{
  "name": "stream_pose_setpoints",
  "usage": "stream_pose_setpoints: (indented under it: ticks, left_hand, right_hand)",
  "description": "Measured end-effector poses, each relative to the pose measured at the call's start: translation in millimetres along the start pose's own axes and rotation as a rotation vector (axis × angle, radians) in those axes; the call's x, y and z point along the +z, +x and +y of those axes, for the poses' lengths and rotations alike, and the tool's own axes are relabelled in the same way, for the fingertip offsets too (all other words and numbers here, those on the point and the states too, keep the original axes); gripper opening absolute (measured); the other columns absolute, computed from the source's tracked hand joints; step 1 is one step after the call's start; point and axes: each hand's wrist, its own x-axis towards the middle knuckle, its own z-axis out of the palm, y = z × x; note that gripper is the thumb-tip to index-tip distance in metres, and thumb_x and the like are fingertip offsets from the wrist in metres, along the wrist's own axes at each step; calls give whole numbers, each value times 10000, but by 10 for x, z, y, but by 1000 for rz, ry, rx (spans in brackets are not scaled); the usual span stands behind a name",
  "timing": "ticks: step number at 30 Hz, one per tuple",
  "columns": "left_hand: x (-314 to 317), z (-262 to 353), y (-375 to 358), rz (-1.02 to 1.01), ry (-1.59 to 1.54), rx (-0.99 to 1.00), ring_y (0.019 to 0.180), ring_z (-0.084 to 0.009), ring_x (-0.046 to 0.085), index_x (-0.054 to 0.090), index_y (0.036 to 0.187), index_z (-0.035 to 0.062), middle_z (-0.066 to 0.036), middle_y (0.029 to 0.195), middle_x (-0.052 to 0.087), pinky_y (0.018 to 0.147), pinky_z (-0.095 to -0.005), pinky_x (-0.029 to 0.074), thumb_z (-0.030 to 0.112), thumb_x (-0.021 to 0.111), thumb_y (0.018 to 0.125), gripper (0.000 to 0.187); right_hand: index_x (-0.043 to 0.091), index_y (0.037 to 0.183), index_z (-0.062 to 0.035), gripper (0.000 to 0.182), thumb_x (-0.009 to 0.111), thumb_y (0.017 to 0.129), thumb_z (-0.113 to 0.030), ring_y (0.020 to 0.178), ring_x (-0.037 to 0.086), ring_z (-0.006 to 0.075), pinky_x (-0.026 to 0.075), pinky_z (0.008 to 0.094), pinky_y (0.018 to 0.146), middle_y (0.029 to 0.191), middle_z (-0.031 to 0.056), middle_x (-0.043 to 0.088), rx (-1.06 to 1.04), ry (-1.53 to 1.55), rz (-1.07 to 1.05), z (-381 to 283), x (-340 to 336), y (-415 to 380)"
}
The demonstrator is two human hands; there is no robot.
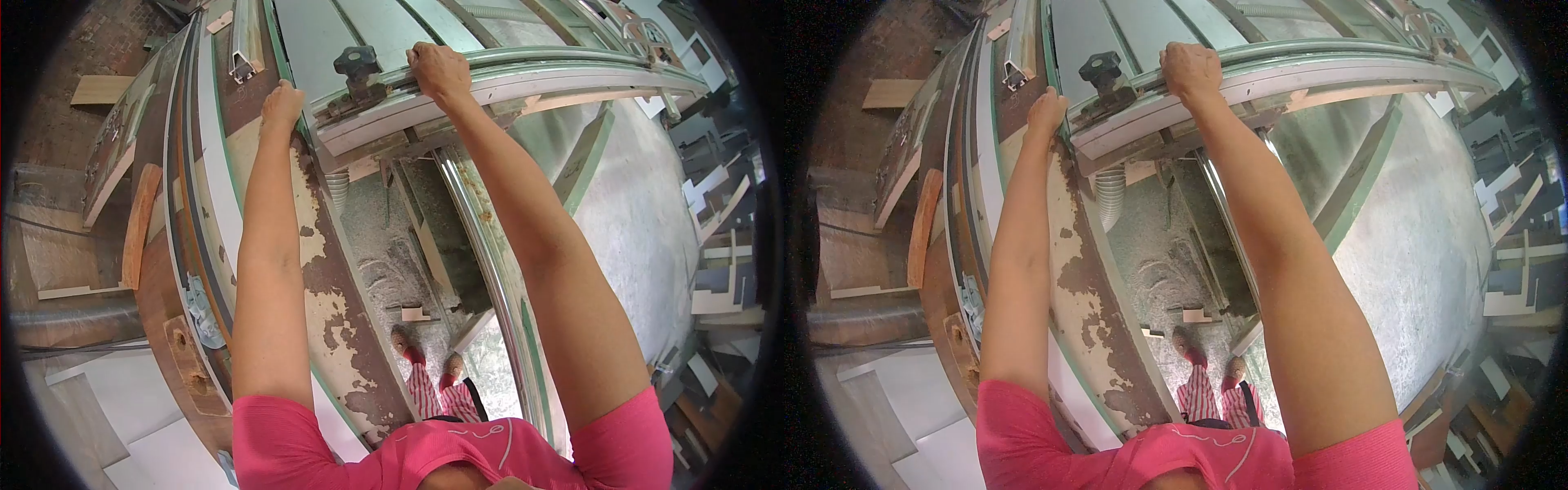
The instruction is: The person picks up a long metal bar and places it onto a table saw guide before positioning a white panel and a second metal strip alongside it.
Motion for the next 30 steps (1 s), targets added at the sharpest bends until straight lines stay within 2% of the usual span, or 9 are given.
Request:
stream_pose_setpoints:
  ticks: [8, 10, 14, 20, 22, 24, 26, 28, 30]
  left_hand:
    - [-110, -19, -272, -81, -20, -2, 990, -378, 541, 347, 1225, -111, -281, 1058, 542, 866, -415, 418, 204, 394, 806, 527]
    - [-166, -31, -463, -50, -88, 14, 937, -395, 551, 451, 1080, -97, -289, 956, 567, 816, -445, 427, 236, 451, 789, 442]
    - [-190, 168, -983, -79, 12, -20, 913, -351, 578, 320, 1239, -109, -242, 969, 590, 802, -418, 453, 149, 440, 816, 510]
    - [-443, 310, -1887, -118, -235, -53, 848, -389, 572, 310, 1233, -90, -259, 889, 589, 730, -464, 444, 226, 494, 786, 578]
    - [-411, 219, -2200, 1, -283, -1, 802, -370, 577, 285, 1256, -89, -241, 838, 588, 704, -442, 452, 237, 495, 786, 609]
    - [-500, 205, -2536, 116, -338, 42, 755, -351, 582, 260, 1278, -88, -222, 788, 588, 678, -420, 459, 248, 497, 786, 641]
    - [-829, 262, -2891, -174, -556, -32, 759, -337, 588, 233, 1280, -117, -222, 825, 598, 707, -393, 464, 245, 503, 765, 685]
    - [-906, 258, -3245, -229, -660, -44, 704, -304, 571, 235, 1280, -117, -192, 771, 580, 668, -374, 458, 259, 510, 766, 694]
    - [-949, 358, -3613, -276, -786, -38, 649, -270, 555, 238, 1280, -117, -163, 717, 562, 630, -354, 453, 272, 518, 766, 703]
  right_hand:
    - [618, 827, -69, 311, 465, 850, -339, 775, 607, 325, 469, 405, 692, 789, 158, 627, -27, 14, 71, -27, 2, 57]
    - [619, 823, -67, 311, 467, 850, -337, 779, 605, 328, 464, 415, 704, 778, 163, 626, -37, 44, 84, -77, -57, 55]
    - [625, 827, -81, 336, 455, 850, -370, 786, 603, 326, 457, 423, 722, 782, 142, 631, -29, 37, 37, -29, -2, 87]
    - [655, 898, -120, 388, 414, 863, -423, 856, 585, 324, 440, 418, 770, 859, 151, 630, -91, 82, -65, -1, 26, 105]
    - [656, 924, -126, 399, 407, 867, -433, 880, 575, 328, 437, 409, 784, 882, 160, 627, -107, 136, -53, 49, 7, 57]
    - [634, 970, -76, 418, 419, 873, -422, 911, 583, 277, 430, 353, 797, 950, 148, 628, -68, 580, 72, 139, 14, 19]
    - [603, 998, -23, 441, 411, 892, -405, 885, 579, 204, 418, 304, 789, 963, 123, 627, -28, 1067, 250, 159, -34, -216]
    - [583, 969, -8, 446, 390, 910, -406, 807, 544, 147, 408, 273, 764, 909, 84, 598, 220, 1298, 262, 63, -310, -885]
    - [557, 869, -46, 416, 381, 911, -421, 681, 489, 119, 416, 249, 646, 761, 35, 527, 154, 1342, 73, 82, -539, -1636]
